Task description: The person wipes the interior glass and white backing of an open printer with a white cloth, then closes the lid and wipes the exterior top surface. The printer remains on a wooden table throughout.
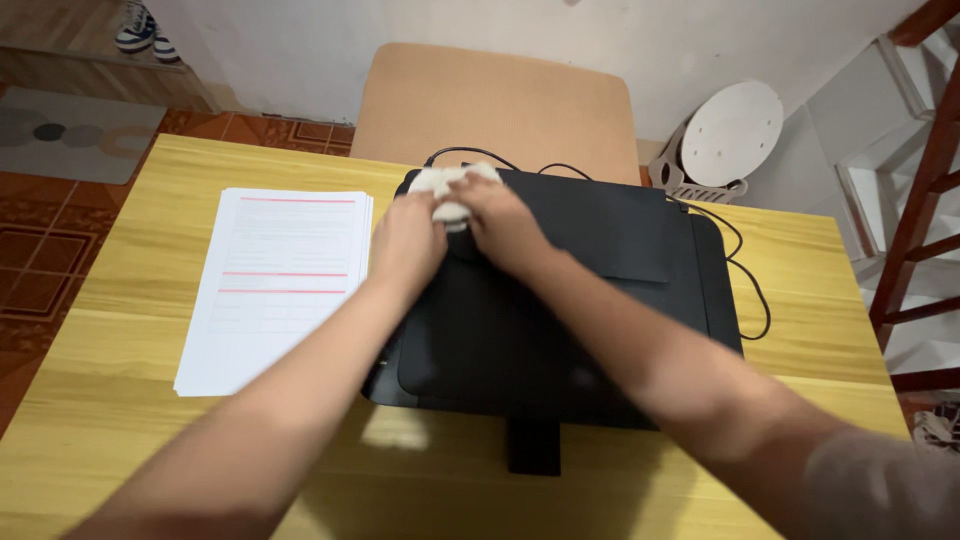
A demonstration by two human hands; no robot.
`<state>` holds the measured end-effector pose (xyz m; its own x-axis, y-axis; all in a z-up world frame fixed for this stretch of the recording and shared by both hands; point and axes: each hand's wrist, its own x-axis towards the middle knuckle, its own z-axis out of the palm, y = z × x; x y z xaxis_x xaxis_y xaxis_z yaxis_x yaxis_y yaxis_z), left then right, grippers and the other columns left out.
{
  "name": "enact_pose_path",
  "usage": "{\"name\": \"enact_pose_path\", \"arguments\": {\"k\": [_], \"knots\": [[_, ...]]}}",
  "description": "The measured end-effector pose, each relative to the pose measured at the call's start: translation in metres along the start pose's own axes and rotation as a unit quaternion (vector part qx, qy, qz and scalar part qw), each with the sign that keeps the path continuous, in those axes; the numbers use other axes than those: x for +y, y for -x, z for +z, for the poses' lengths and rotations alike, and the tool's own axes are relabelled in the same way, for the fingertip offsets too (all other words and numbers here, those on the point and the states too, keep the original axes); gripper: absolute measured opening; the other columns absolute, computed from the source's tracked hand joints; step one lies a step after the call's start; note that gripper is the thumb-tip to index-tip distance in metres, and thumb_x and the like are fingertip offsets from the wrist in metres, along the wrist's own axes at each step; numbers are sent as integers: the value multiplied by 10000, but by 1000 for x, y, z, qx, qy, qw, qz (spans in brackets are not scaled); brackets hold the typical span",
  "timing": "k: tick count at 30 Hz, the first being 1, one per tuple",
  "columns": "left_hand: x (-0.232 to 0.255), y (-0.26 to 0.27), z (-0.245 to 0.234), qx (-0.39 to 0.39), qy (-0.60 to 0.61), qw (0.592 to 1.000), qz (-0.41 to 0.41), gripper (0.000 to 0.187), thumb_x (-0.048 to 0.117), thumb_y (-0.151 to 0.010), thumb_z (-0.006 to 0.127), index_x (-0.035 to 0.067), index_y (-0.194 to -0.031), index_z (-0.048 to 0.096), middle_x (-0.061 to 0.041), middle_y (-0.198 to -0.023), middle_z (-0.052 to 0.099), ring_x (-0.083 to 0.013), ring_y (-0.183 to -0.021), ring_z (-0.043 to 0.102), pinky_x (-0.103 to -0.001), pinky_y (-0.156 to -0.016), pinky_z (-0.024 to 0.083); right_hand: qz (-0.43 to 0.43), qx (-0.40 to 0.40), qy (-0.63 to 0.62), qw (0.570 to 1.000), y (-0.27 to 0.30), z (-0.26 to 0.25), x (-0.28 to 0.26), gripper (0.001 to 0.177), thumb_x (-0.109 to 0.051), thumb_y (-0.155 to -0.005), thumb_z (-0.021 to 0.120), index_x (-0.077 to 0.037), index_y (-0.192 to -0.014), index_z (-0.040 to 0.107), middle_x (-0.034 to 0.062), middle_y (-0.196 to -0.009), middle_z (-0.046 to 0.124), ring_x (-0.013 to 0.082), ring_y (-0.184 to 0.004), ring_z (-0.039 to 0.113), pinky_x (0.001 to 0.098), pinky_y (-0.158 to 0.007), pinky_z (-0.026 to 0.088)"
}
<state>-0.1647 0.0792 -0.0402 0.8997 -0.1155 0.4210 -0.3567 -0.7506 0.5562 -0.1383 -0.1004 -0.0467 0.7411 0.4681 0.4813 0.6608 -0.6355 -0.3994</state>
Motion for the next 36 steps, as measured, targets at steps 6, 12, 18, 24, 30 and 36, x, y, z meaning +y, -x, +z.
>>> {"name": "enact_pose_path", "arguments": {"k": [6, 12, 18, 24, 30, 36], "knots": [[-4, -45, 4, -36, -4, 999, -37, 233, 37, -845, 633, 43, -1044, 754, -253, -1007, 717, -436, -987, 682, -520, -890, 541, 25, -39, -2, 999, -27, -4, 30, 467, 47, -843, 608, -117, -1276, 675, 141, -1418, 618, 458, -1407, 435, 501, -1173, 333], [1, -3, -7, -45, -1, 999, 5, 238, 33, -828, 659, 14, -1053, 736, -237, -1062, 711, -422, -1055, 656, -514, -925, 523, 19, 8, 5, 1000, 14, 1, -4, 502, 54, -865, 572, -161, -1305, 679, 118, -1454, 611, 408, -1424, 481, 487, -1189, 374], [10, 55, -23, -18, 17, 997, 75, 338, 1, -782, 648, 8, -1107, 740, -177, -1261, 695, -366, -1178, 630, -450, -1003, 510, 65, 20, 71, 995, 59, 1, -66, 491, 61, -854, 561, -152, -1283, 671, 98, -1438, 628, 374, -1403, 499, 498, -1148, 376], [35, 69, 6, -27, 31, 996, 73, 397, -37, -771, 584, 28, -1126, 748, -153, -1287, 695, -332, -1224, 622, -441, -1034, 489, 86, 51, 73, 992, 94, -27, -70, 543, 79, -816, 552, -130, -1302, 673, 111, -1426, 630, 348, -1415, 493, 494, -1166, 359], [100, 81, 64, -40, 69, 986, 145, 339, 16, -854, 572, 40, -1151, 734, -140, -1255, 706, -308, -1223, 632, -421, -1029, 513, 150, 77, 102, 980, 165, -85, -62, 562, 94, -784, 555, -104, -1293, 686, 138, -1382, 647, 354, -1406, 503, 487, -1161, 376], [144, 99, 76, -85, 103, 975, 178, 305, 35, -858, 559, 58, -1111, 727, -126, -1263, 702, -299, -1223, 638, -405, -978, 536, 203, 87, 107, 969, 208, -116, -73, 582, 120, -759, 525, -94, -1272, 695, 148, -1387, 650, 363, -1400, 509, 464, -1156, 388]]}}
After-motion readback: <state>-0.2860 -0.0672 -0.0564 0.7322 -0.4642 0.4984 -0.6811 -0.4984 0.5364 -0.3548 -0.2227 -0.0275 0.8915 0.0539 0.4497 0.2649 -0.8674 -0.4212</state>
